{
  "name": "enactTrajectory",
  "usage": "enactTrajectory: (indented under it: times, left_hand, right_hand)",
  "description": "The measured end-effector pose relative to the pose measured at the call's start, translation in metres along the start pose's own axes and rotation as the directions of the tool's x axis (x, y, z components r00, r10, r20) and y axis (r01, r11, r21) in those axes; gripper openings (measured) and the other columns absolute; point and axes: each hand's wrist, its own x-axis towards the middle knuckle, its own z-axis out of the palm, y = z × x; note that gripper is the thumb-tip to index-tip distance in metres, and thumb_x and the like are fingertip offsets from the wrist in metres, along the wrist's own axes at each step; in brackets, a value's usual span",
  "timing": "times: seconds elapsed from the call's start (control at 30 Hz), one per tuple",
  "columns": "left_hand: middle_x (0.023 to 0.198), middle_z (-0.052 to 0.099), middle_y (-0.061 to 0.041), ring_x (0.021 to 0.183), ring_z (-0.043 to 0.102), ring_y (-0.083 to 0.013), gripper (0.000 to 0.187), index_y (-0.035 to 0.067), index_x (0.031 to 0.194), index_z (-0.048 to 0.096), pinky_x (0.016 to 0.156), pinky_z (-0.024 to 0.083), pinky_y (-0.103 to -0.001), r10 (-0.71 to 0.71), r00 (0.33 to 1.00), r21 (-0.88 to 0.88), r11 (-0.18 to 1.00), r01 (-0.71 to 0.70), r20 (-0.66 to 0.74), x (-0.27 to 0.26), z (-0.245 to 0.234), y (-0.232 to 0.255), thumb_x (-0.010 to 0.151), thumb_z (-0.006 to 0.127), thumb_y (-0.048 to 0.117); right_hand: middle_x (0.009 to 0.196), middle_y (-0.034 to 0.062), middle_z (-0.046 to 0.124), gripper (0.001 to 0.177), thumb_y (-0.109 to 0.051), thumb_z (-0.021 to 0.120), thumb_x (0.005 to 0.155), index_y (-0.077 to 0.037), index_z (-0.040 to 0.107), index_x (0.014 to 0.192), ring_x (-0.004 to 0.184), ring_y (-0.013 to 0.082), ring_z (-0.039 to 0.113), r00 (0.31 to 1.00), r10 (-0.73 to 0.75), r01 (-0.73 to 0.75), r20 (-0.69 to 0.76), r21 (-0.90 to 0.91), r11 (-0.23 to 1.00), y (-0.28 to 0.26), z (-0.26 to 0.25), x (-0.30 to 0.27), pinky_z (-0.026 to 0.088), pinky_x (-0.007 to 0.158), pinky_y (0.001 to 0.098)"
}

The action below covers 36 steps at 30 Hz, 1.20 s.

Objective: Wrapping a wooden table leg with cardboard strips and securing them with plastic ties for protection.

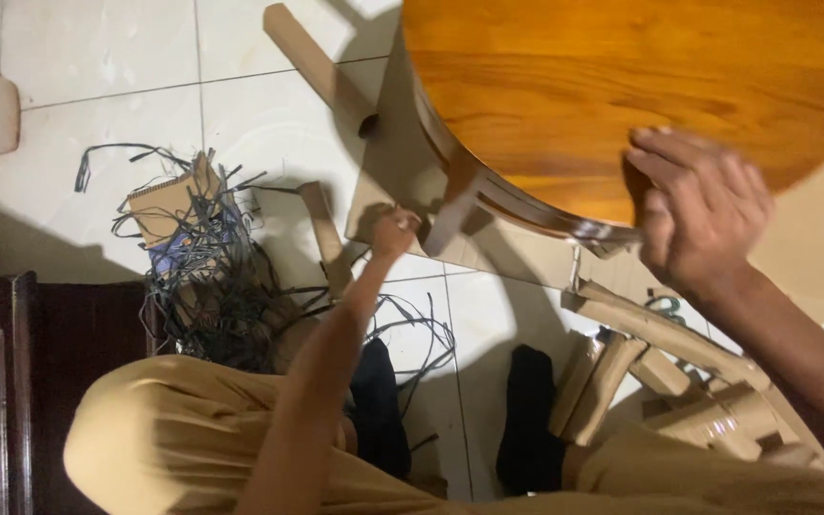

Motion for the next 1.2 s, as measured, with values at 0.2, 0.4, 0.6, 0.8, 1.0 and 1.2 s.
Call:
enactTrajectory:
  times: [0.2,0.4,0.6,0.8,1.0,1.2]
  left_hand:
    - [0.12,0.064,-0.013,0.114,0.054,-0.0301,0.038,0.004,0.118,0.072,0.101,0.047,-0.04,-0.341,0.917,0.275,0.92,0.28,0.207,-0.01,0.006,0.017,0.085,0.073,0.024]
    - [0.105,0.066,-0.013,0.086,0.065,-0.022,0.033,-0.002,0.113,0.061,0.076,0.055,-0.032,-0.291,0.956,-0.116,0.952,0.284,-0.045,-0.067,-0.008,0.002,0.082,0.073,0.002]
    - [0.097,0.07,-0.007,0.099,0.062,-0.0255,0.008,0.012,0.087,0.074,0.088,0.051,-0.038,-0.058,0.991,0.213,0.976,0.032,0.119,-0.167,-0.032,0.009,0.088,0.072,0.02]
    - [0.129,0.064,-0.018,0.117,0.061,-0.0341,0.051,0.004,0.129,0.063,0.098,0.049,-0.046,0.007,0.999,0.219,0.976,-0.014,0.033,-0.072,-0.085,0.036,0.088,0.074,0.033]
    - [0.117,0.065,-0.018,0.108,0.064,-0.034,0.04,0.001,0.122,0.063,0.093,0.052,-0.043,0.212,0.942,0.19,0.968,-0.166,-0.261,0.022,-0.172,0.144,0.089,0.068,0.023]
    - [0.118,0.067,-0.017,0.104,0.066,-0.0307,0.044,0.001,0.129,0.062,0.092,0.053,-0.045,-0.288,0.954,0.449,0.865,0.225,0.078,0.064,-0.09,0.061,0.094,0.065,0.028]
  right_hand:
    - [0.113,0.019,0.087,0.042,-0.017,0.04,0.113,-0.001,0.077,0.102,0.098,0.0258,0.076,0.999,-0.005,0.003,0.039,0.036,0.999,-0.002,-0.013,0.002,0.05,0.082,0.0352]
    - [0.111,0.0162,0.087,0.047,-0.023,0.038,0.113,0.0,0.078,0.102,0.096,0.0244,0.075,0.999,-0.029,0.028,0.016,0.066,0.997,0.001,-0.012,-0.004,0.047,0.08,0.0349]
    - [0.11,0.0139,0.088,0.03,-0.009,0.047,0.107,-0.004,0.076,0.101,0.093,0.0209,0.075,0.995,-0.032,0.043,-0.093,0.119,0.992,0.01,0.007,-0.012,0.048,0.075,0.0317]
    - [0.107,0.0124,0.085,0.026,-0.005,0.05,0.099,-0.002,0.075,0.101,0.093,0.0217,0.075,0.985,-0.052,0.069,-0.162,0.102,0.992,0.006,-0.005,0.007,0.054,0.077,0.0304]
    - [0.112,0.0175,0.077,0.025,-0.001,0.057,0.09,0.006,0.074,0.107,0.09,0.0276,0.061,0.994,-0.025,0.044,-0.106,0.183,0.982,-0.003,-0.029,0.017,0.049,0.082,0.0362]
    - [0.122,0.0173,0.059,0.027,-0.011,0.051,0.102,0.0,0.058,0.125,0.112,0.0295,0.05,0.985,0.125,-0.127,0.12,0.012,0.992,-0.031,-0.018,-0.005,0.042,0.102,0.0453]
